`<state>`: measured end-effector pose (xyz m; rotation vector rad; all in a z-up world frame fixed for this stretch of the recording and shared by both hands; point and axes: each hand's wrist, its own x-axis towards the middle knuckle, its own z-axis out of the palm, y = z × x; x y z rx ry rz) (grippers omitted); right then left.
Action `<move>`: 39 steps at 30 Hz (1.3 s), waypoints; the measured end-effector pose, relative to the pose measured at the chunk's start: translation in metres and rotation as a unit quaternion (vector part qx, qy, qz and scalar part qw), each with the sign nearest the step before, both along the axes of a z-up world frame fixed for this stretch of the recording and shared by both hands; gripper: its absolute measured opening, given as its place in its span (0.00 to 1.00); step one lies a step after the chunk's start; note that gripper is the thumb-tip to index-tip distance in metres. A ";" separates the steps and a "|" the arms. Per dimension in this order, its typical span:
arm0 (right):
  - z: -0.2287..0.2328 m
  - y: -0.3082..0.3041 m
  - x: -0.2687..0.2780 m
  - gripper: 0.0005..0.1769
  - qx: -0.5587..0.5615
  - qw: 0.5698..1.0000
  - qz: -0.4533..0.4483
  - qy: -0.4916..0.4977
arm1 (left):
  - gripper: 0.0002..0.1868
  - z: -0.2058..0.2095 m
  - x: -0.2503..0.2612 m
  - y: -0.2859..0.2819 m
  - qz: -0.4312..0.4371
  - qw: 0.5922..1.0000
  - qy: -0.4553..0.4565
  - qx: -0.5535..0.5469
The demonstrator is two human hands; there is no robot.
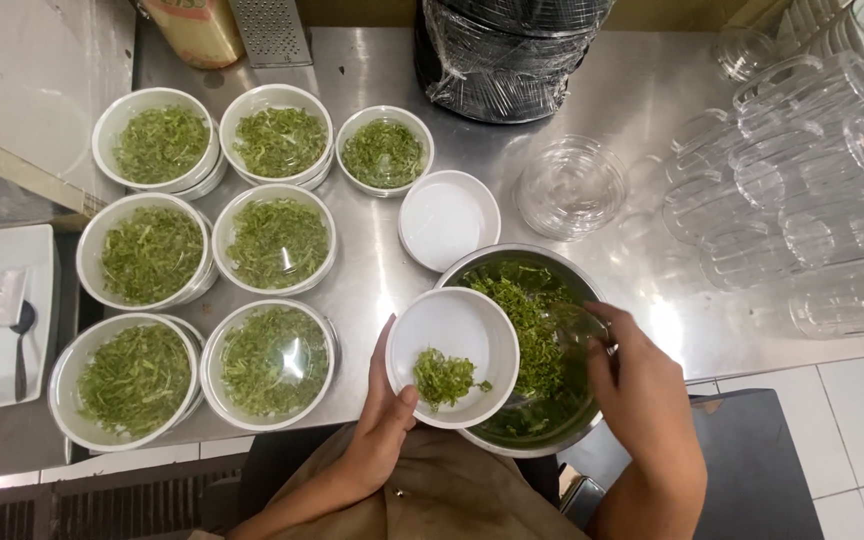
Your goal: Portioning chopped green vegetables from a large mixing bowl into individual small serving bowls on a prep table.
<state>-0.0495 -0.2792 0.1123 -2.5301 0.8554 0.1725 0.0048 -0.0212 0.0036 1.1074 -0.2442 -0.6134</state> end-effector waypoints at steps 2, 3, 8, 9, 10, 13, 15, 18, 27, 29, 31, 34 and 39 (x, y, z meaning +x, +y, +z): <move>-0.023 -0.009 0.004 0.24 -0.014 1.000 0.017 0.017 | 0.48 -0.003 -0.001 0.000 0.004 1.000 -0.005 0.014; -0.035 -0.014 0.006 0.22 -0.027 0.998 0.035 0.033 | 0.48 -0.004 -0.001 -0.001 0.009 1.000 -0.009 0.029; -0.079 -0.001 0.016 0.17 -0.118 0.971 0.126 0.163 | 0.47 0.001 -0.002 0.001 0.006 0.995 -0.006 0.099; -0.080 0.004 0.018 0.15 -0.076 0.979 0.127 0.141 | 0.47 0.001 -0.002 0.001 0.007 0.993 -0.009 0.114; -0.086 0.006 0.020 0.15 -0.075 0.979 0.127 0.140 | 0.47 0.003 -0.002 0.001 0.007 0.993 -0.010 0.114; -0.098 0.011 0.025 0.23 -0.122 0.969 0.158 0.142 | 0.47 0.005 -0.003 0.001 0.006 0.993 0.000 0.116; -0.098 0.013 0.030 0.23 -0.135 0.964 0.149 0.175 | 0.46 0.004 -0.003 0.000 0.014 0.992 -0.016 0.124; -0.077 0.010 0.027 0.25 -0.116 0.969 0.141 0.166 | 0.46 0.000 -0.004 0.000 0.019 0.994 0.000 0.105; -0.022 0.003 0.012 0.23 -0.057 0.994 0.029 0.085 | 0.45 -0.003 -0.003 0.000 0.022 0.994 -0.011 0.111; -0.026 0.001 0.010 0.25 -0.059 0.994 0.037 0.086 | 0.46 0.000 -0.002 0.000 0.020 0.994 -0.012 0.108; -0.023 0.003 0.010 0.27 -0.061 0.993 0.046 0.088 | 0.46 -0.001 -0.003 0.000 0.017 0.994 -0.012 0.106; -0.021 0.008 0.014 0.34 -0.013 0.994 0.039 0.100 | 0.47 -0.004 -0.003 0.001 0.024 0.990 -0.006 0.136; -0.056 0.008 0.018 0.31 -0.087 0.984 0.083 0.129 | 0.44 -0.004 -0.004 0.000 0.021 0.998 0.007 0.052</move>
